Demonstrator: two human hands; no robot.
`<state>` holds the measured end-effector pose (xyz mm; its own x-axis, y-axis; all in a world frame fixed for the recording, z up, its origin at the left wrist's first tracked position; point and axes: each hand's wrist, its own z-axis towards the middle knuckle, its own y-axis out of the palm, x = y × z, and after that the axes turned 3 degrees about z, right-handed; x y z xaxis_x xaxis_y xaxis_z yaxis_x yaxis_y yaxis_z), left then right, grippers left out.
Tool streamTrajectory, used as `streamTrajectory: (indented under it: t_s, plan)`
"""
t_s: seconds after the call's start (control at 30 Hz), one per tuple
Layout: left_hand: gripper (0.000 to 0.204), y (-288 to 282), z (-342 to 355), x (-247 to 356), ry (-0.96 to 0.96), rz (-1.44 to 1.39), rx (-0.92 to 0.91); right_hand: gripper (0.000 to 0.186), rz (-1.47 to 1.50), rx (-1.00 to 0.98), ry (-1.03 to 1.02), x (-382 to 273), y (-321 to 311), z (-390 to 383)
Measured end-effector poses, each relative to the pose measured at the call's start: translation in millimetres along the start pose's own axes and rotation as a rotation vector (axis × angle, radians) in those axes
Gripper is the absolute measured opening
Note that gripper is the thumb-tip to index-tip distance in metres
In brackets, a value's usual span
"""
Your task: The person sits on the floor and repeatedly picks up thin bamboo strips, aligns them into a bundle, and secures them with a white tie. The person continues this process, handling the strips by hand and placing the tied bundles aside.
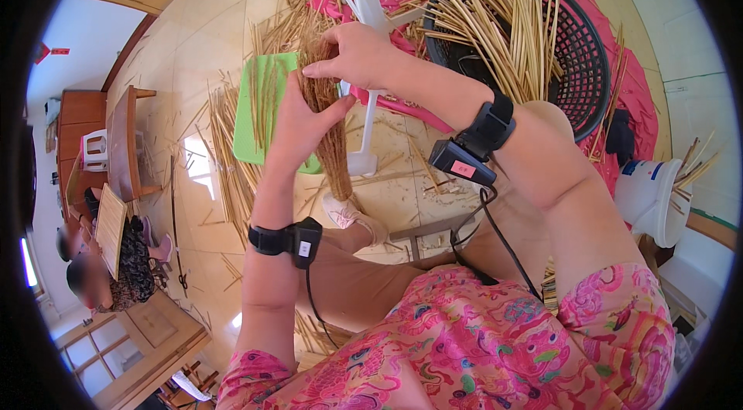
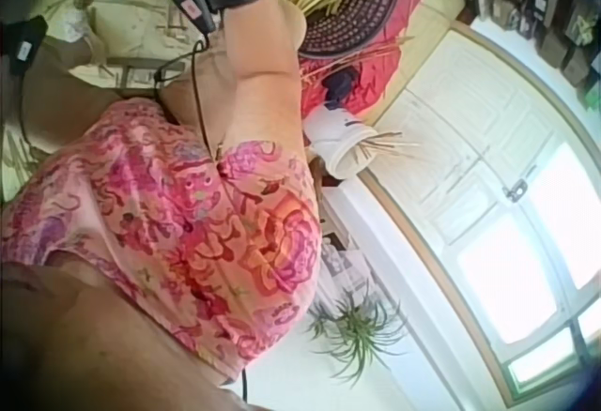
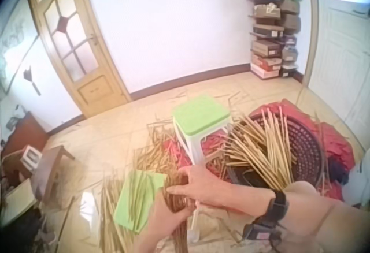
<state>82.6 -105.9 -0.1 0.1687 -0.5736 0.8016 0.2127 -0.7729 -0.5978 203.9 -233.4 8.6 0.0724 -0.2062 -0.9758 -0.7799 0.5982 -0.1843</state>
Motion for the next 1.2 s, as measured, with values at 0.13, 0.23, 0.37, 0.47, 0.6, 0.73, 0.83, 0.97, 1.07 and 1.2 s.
streamTrajectory:
  t_s: [0.13,0.23,0.37,0.47,0.6,0.73,0.83,0.97,1.07,1.2]
  plan:
    - [0.089,-41.1,6.1,3.0,-0.196,-0.361,-0.277,0.031,0.088,-0.041,-0.091,4.9,-2.6,2.3]
    - [0.087,-47.9,5.7,-21.8,-0.082,-0.664,-0.255,0.023,0.176,-0.083,-0.071,-13.3,-5.2,-6.9]
    - [0.078,-41.6,2.5,-15.3,-0.057,-0.732,-0.445,0.018,0.386,-0.212,-0.006,-15.7,-4.4,-7.2]
    - [0.068,-27.6,0.0,-4.8,-0.133,-0.742,-0.457,0.022,0.372,-0.231,-0.044,-10.2,-6.5,-4.7]
    - [0.049,-22.6,0.9,0.0,-0.181,-0.732,-0.407,0.038,0.271,-0.122,-0.079,-15.1,-11.6,-7.4]
    - [0.033,-20.2,5.8,-8.0,-0.217,-0.642,-0.296,0.045,0.087,0.125,-0.346,-11.8,-28.5,2.2]
    - [0.024,-19.7,6.6,-12.5,-0.303,-0.660,-0.269,0.035,-0.424,0.407,-0.611,-28.2,-36.0,-12.9]
    - [0.020,-17.0,7.0,-8.5,-0.326,-0.596,-0.256,0.020,-0.703,0.371,-0.955,-18.0,-35.3,-5.0]
    - [0.018,-14.9,6.2,-11.1,-0.327,-0.547,-0.258,0.014,-0.836,0.307,-0.949,-12.7,-25.8,-3.9]
    - [0.017,-11.7,6.6,-8.9,-0.317,-0.528,-0.254,0.011,-0.932,0.281,-0.858,-6.9,-23.4,-2.9]
